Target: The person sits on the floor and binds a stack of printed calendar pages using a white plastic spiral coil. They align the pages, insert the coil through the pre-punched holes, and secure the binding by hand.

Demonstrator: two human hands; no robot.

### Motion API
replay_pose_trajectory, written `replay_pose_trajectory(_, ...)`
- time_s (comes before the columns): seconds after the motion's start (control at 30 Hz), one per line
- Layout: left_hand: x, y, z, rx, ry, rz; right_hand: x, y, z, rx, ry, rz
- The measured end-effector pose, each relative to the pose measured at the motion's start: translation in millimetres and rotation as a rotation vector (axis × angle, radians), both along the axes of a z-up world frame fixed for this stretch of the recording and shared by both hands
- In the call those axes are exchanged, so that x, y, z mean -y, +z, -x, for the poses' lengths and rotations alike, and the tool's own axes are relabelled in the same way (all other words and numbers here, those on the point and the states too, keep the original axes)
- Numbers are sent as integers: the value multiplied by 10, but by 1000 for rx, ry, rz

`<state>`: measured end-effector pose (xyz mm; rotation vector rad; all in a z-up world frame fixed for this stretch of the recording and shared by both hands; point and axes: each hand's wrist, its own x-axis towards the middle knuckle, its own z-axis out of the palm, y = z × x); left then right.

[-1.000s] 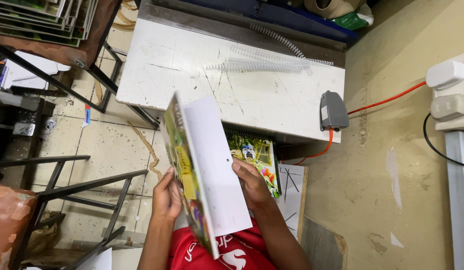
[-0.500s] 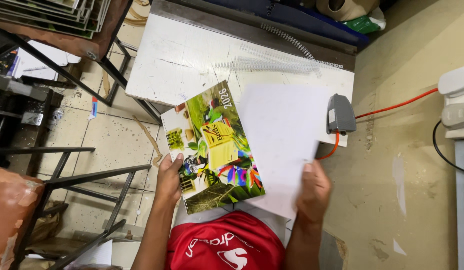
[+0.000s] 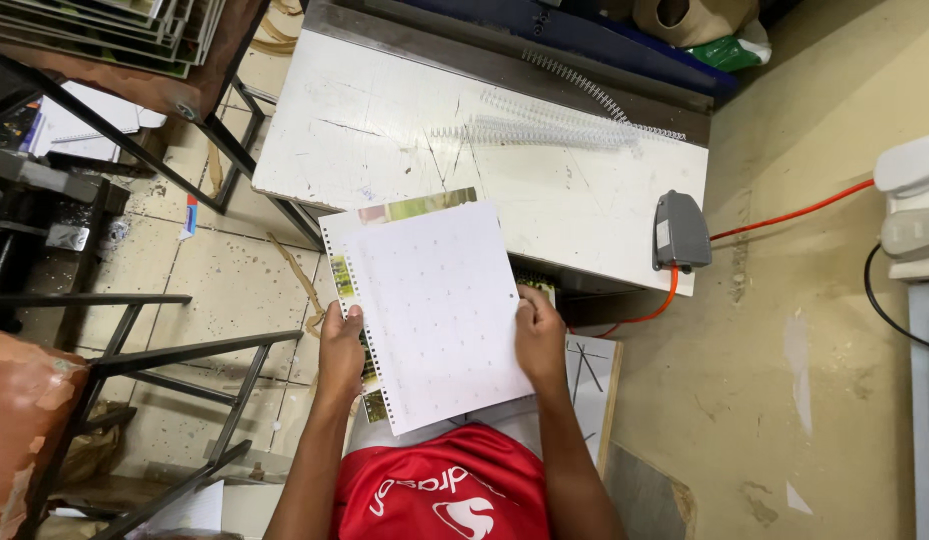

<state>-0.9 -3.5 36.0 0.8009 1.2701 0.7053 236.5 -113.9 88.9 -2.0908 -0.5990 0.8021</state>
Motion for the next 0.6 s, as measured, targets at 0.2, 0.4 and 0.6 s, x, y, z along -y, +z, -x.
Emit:
replay_pose_trajectory(0.2, -37, -358, 38, -69, 21, 4, -208, 119, 158, -152, 92, 157)
replay_pose_trajectory(0.4, -66, 126, 132, 35, -31, 112, 364, -527, -156, -754, 24, -445)
replay_pose_trajectory(0.6, 383, 508, -236, 366, -206, 546, -112, 34, -555, -452, 434, -854)
